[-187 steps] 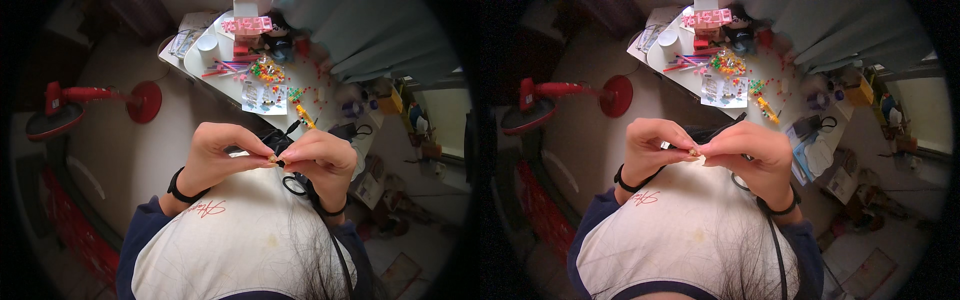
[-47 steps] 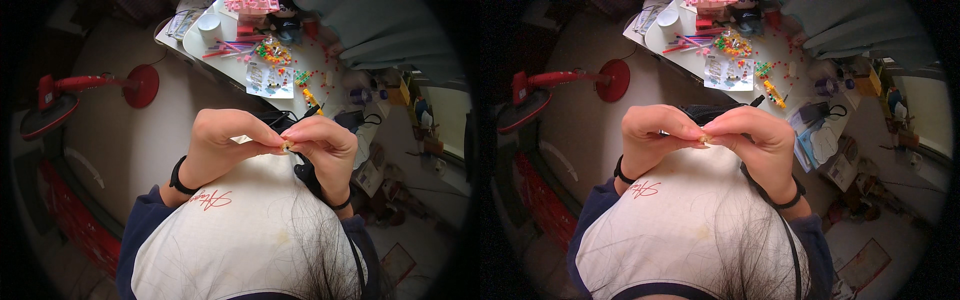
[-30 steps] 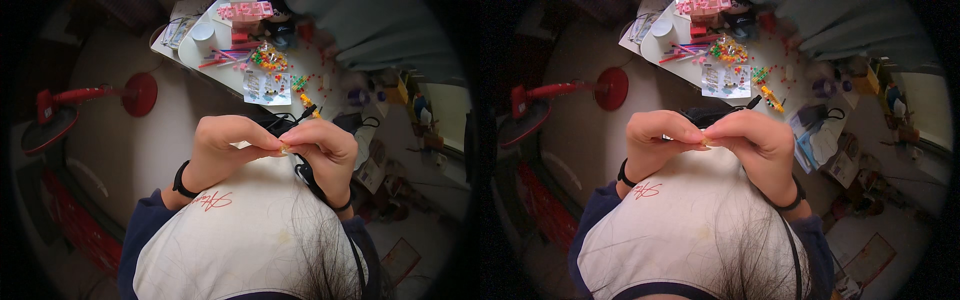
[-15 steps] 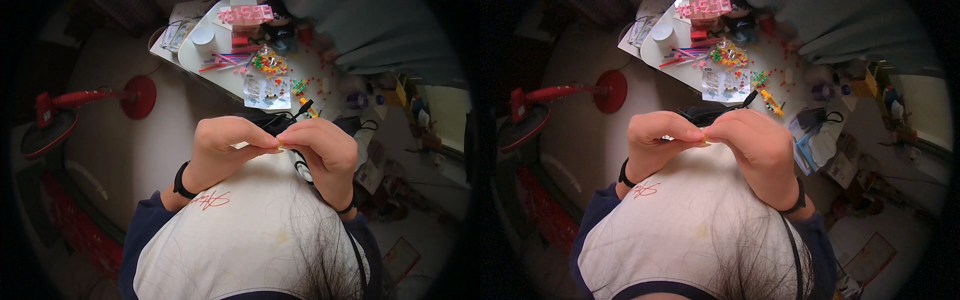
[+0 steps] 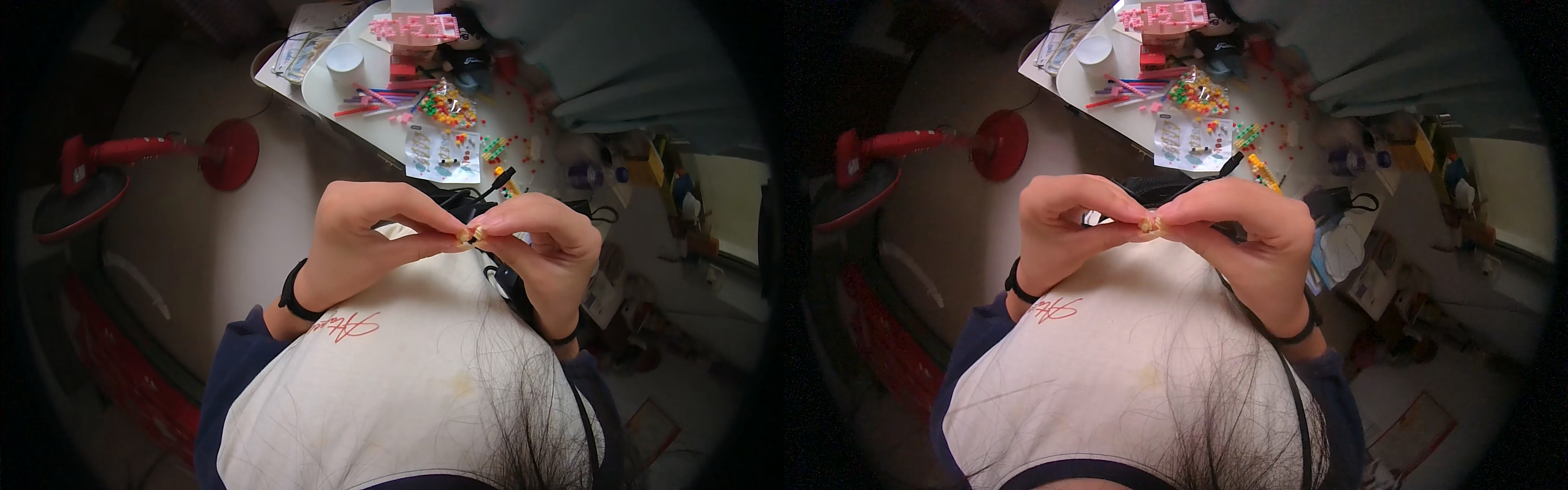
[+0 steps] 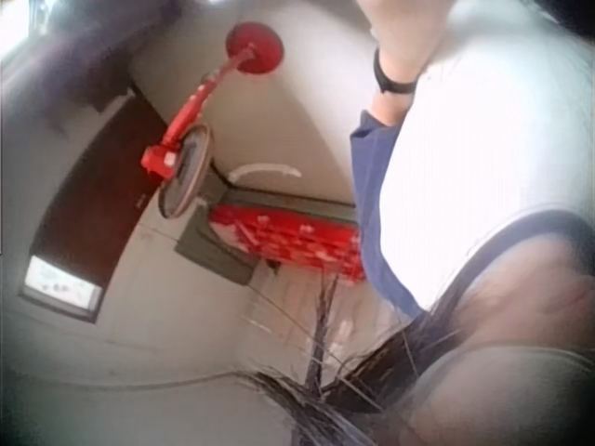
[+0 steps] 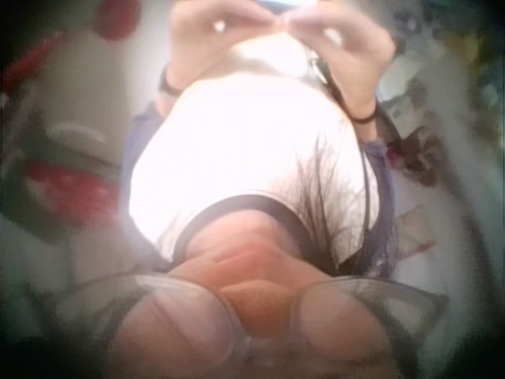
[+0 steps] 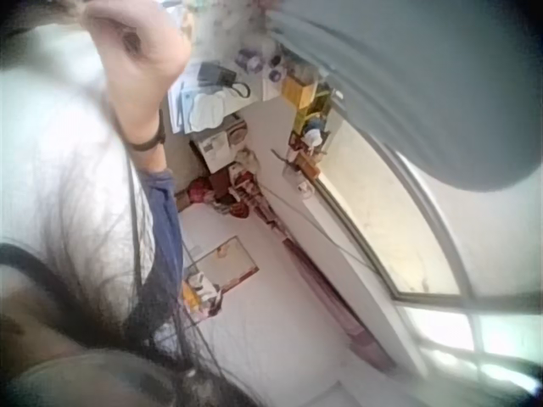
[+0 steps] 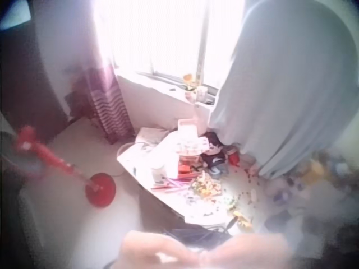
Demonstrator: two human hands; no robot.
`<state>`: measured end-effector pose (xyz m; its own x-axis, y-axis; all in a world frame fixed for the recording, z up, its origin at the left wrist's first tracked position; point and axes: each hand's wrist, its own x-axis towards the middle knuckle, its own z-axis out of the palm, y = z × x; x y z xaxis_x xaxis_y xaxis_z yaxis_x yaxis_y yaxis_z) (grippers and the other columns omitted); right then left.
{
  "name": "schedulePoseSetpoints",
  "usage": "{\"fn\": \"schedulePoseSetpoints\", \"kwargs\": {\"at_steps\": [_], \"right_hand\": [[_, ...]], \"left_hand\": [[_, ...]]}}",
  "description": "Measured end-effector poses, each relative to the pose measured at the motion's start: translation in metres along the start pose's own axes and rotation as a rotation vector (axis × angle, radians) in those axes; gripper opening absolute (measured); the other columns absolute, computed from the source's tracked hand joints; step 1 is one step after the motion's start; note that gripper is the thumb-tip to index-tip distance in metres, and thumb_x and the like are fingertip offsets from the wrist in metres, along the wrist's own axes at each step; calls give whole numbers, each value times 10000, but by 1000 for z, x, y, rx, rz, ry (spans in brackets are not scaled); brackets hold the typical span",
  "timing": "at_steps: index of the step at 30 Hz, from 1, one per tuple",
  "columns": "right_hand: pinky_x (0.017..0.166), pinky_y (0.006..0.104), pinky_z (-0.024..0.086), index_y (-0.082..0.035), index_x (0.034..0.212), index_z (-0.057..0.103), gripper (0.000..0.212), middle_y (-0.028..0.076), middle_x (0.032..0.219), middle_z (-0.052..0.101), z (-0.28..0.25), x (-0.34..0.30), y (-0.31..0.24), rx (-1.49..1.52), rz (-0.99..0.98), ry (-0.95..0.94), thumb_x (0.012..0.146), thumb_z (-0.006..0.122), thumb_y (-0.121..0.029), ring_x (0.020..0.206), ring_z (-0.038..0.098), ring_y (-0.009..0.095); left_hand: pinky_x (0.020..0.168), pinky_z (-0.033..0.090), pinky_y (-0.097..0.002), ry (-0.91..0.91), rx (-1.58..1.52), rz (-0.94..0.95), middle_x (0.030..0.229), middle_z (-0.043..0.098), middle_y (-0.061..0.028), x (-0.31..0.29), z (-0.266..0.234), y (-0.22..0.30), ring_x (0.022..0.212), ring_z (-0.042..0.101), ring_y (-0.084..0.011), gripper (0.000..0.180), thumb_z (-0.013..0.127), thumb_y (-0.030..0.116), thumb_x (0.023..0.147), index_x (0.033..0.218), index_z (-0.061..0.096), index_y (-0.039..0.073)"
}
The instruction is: The person assembles small interlocking plastic blocks by hand to build a colorful toy figure while following a printed instruction sheet on the desk.
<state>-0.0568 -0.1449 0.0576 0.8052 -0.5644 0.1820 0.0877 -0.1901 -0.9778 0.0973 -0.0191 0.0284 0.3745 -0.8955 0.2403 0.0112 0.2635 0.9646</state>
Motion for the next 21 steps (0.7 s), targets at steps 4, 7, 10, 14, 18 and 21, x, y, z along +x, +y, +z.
{"fn": "schedulePoseSetpoints", "kwargs": {"at_steps": [4,7,10,14,18,21], "right_hand": [[704,258,517,27,880,699,170,107,855,702,-1,1,2,-3,-31,-69,733,696,113,795,670,181],[705,255,514,29,877,698,166,108,855,701,1,0,1,24,2,-80,736,688,116,797,668,179],[705,252,511,27,879,699,166,110,856,700,1,-1,3,42,7,-90,738,684,115,790,666,177],[696,250,514,27,875,697,167,108,850,698,1,-4,5,53,-1,-101,734,682,115,781,664,175],[688,247,517,25,868,695,166,105,845,695,3,-8,3,26,11,-94,729,681,115,774,662,173],[685,245,517,25,869,692,165,104,843,693,3,-11,3,18,11,-86,729,682,112,770,661,171]], "left_hand": [[672,551,-277,11,-16,-24,821,706,-137,-6,-1,-1,777,691,-213,227,750,-155,654,835,689,-32],[663,548,-277,15,-15,-13,810,706,-135,-10,-1,-1,768,691,-214,219,749,-154,656,827,694,-29],[654,545,-275,17,1,-11,801,706,-133,-12,0,0,757,691,-214,212,752,-146,655,822,702,-26],[647,543,-271,13,27,11,794,706,-131,-15,4,0,745,690,-211,212,757,-137,652,825,708,-25],[640,541,-267,30,33,21,794,706,-130,-20,6,0,736,690,-208,209,754,-133,654,827,711,-24],[636,540,-265,39,22,14,795,707,-129,-21,8,-1,733,690,-209,205,753,-128,657,829,714,-23]]}}
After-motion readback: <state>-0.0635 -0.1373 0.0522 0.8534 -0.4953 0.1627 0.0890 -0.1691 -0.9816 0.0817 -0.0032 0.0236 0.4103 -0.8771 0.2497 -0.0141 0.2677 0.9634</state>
